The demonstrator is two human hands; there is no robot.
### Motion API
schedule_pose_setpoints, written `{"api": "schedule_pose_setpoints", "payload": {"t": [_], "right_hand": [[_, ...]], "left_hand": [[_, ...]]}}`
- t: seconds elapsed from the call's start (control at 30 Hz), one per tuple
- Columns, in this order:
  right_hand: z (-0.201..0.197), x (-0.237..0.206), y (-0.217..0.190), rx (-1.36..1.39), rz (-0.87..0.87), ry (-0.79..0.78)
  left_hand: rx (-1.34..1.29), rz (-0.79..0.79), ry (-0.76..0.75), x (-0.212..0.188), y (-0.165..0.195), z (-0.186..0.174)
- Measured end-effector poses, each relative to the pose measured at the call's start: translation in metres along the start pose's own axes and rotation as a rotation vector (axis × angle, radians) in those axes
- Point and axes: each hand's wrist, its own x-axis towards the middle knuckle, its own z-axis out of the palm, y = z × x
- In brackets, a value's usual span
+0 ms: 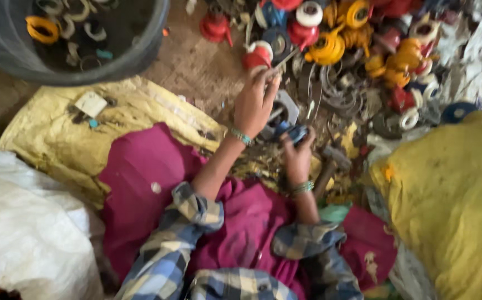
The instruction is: The person sits on the floor and uses a hammer and a metal jig to repeatedly strike and shape a small blue metal part. The person adjusts the part's position in the jig multiple times and continues hammering until the end of the clip.
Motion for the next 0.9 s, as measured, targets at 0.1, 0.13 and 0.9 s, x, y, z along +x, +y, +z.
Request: {"api": "schedule_pose_setpoints", "payload": {"t": [0.1, 0.13, 0.9], "right_hand": [[-0.02, 0.005, 0.014, 0.886, 0.314, -0.087], [-0.025, 0.003, 0.016, 1.177, 0.383, -0.127], [-0.104, -0.065, 0.082, 0.461, 0.523, 0.163]], "left_hand": [[0.43, -0.206, -0.441, -0.005, -0.01, 0.008], [0.446, -0.24, -0.596, -0.01, -0.013, 0.013], [0.629, -0.081, -0.392, -0.033, -0.026, -0.005]]}}
